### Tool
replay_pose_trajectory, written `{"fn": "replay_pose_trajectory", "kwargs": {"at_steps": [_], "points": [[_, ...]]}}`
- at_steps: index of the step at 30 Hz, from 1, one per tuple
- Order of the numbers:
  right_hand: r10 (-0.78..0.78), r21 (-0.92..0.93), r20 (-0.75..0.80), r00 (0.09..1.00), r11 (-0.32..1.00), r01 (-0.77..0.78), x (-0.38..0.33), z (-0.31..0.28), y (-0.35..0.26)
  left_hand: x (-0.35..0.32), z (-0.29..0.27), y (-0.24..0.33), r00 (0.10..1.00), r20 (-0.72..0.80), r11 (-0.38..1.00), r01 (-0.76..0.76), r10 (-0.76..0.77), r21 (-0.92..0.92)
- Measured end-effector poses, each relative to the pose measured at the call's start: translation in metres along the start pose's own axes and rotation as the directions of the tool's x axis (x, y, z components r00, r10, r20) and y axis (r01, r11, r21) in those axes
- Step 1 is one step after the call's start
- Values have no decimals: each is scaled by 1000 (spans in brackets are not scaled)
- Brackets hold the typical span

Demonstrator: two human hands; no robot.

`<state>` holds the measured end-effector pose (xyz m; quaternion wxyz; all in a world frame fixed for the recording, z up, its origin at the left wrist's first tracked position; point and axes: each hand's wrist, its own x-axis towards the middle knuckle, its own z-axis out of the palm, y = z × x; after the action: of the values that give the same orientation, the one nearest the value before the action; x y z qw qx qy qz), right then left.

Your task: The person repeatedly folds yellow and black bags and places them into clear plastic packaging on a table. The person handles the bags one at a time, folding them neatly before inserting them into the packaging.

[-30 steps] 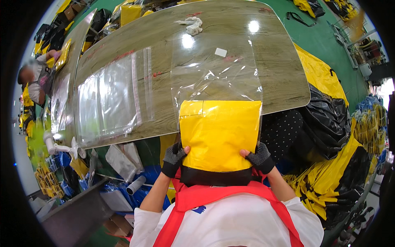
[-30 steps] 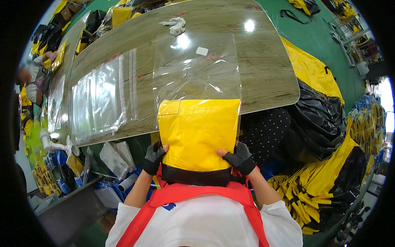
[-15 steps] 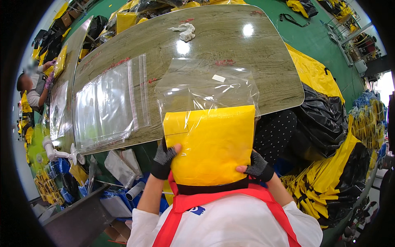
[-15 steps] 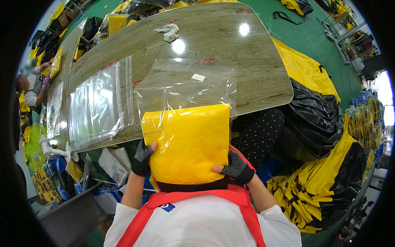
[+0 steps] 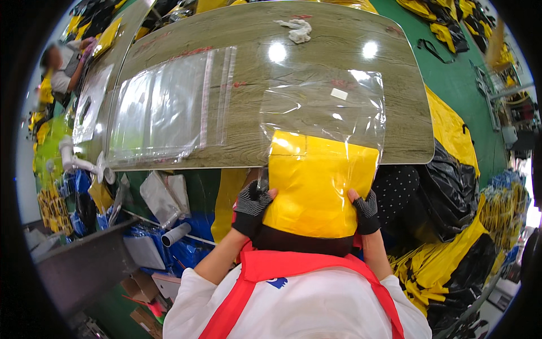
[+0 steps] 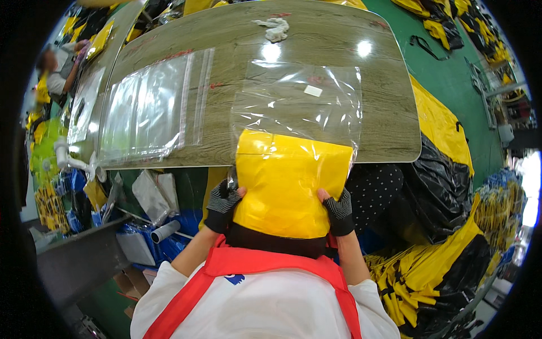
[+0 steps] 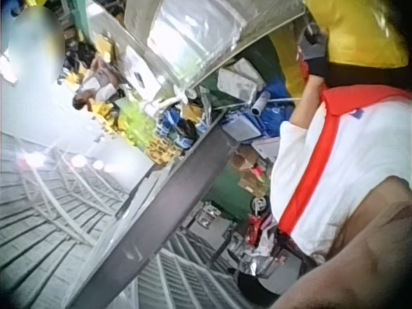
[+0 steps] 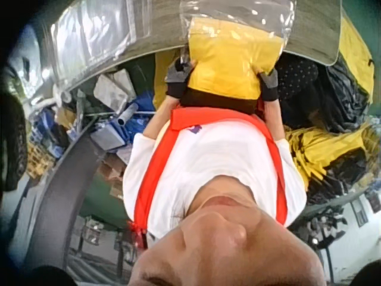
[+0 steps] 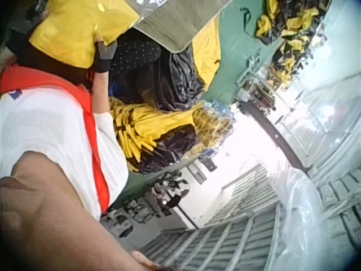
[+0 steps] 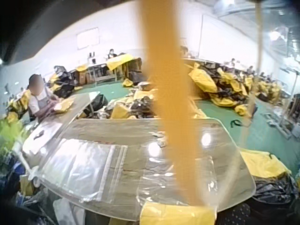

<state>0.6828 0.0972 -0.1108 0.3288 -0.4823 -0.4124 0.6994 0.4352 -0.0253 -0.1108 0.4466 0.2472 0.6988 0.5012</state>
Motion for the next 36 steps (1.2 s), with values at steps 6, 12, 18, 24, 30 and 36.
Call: {"fn": "replay_pose_trajectory", "kwargs": {"at_steps": [6, 12, 18, 24, 30, 36], "points": [[210, -73, 225, 951, 977, -199, -33, -22, 7, -32, -12, -45, 999, 42, 993, 1, -6, 116], [364, -304, 368, 856, 917, -260, -37, -27, -11, 12, -50, 9, 893, 398, 825, 55, 212, -563], [53, 24, 344, 937, 998, -65, -1, -18, -67, 9, -22, 13, 889, 457, 979, 115, -25, -170], [-27, -223, 265, 964, 971, 88, -43, -6, -22, 21, -25, 22, 902, 431, 957, 106, 21, -269], [140, -247, 213, 967, 965, -86, -4, -13, -37, 14, -35, 2, 881, 472, 991, 70, -8, -115], [152, -138, 343, 927, 984, -110, -11, -30, -50, 7, -16, -26, 925, 366, 990, -129, 100, 53]]}}
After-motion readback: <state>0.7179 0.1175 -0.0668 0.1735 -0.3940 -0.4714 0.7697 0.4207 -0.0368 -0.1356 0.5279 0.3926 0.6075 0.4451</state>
